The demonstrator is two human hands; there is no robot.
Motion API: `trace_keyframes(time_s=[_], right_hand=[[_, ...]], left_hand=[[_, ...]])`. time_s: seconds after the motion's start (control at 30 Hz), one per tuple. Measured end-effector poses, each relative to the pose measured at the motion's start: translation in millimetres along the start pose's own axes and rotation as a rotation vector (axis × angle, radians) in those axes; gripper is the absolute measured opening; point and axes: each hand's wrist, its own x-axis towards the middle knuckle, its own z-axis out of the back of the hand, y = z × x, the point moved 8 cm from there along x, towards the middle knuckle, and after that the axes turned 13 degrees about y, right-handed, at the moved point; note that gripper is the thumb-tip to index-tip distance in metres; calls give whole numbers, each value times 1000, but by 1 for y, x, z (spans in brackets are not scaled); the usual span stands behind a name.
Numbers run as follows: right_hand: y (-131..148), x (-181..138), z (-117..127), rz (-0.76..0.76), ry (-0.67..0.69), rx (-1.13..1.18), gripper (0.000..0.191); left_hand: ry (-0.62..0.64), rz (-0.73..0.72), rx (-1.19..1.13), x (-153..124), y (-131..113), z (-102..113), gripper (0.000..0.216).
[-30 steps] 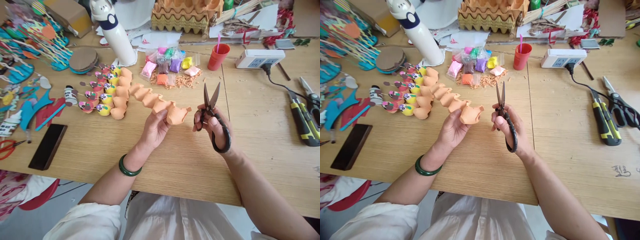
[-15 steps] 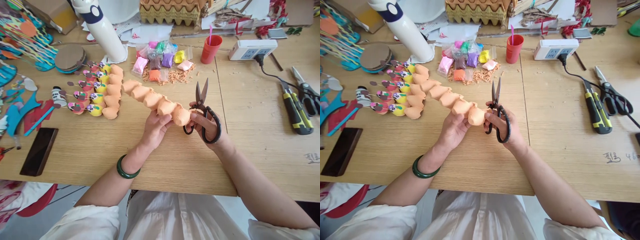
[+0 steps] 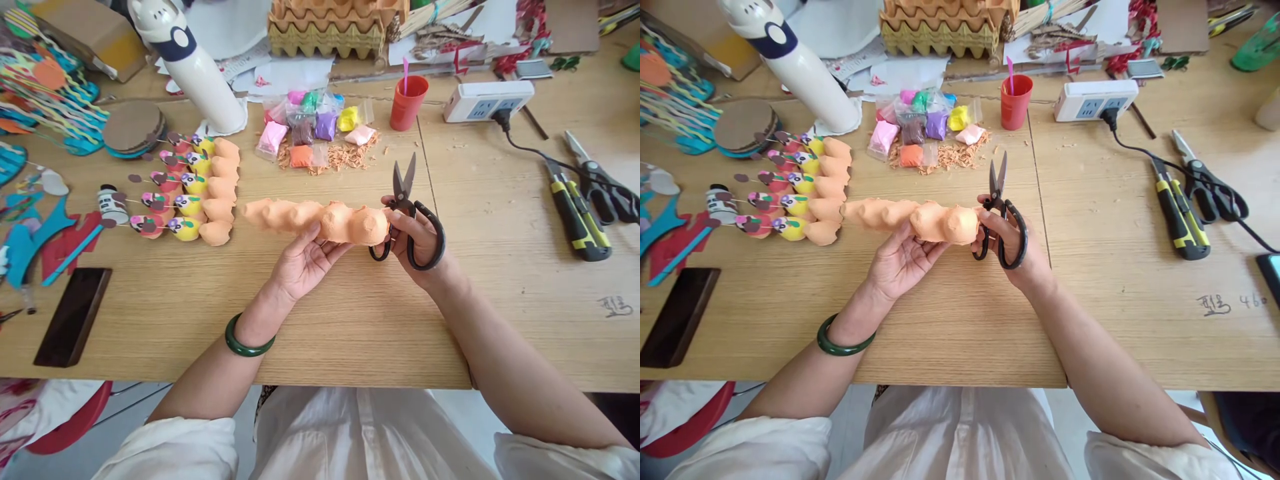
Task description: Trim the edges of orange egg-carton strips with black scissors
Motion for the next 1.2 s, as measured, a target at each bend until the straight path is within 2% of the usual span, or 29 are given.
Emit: trace_keyframes(time_s=[0.13,0.4,0.53,0.63,0.9,1.2], right_hand=[[12,-6,7,141,-104,-134,37],[24,-19,-22,200,11,-498,49],[21,-22,-30,219,29,-569,49],[19,-23,-29,216,-7,-643,47],[20,-28,-33,257,-10,-774,45],[29,-33,-35,362,-91,-890,34]], left_hand=[[-18,-128,18,-2,-13,1,21],[-30,-293,66,-3,-32,2,27],[9,-302,62,-4,-29,-3,33],[29,-287,72,-5,-26,-6,38],[6,-361,173,-9,-34,-3,42],[18,-266,155,-7,-18,-7,43]])
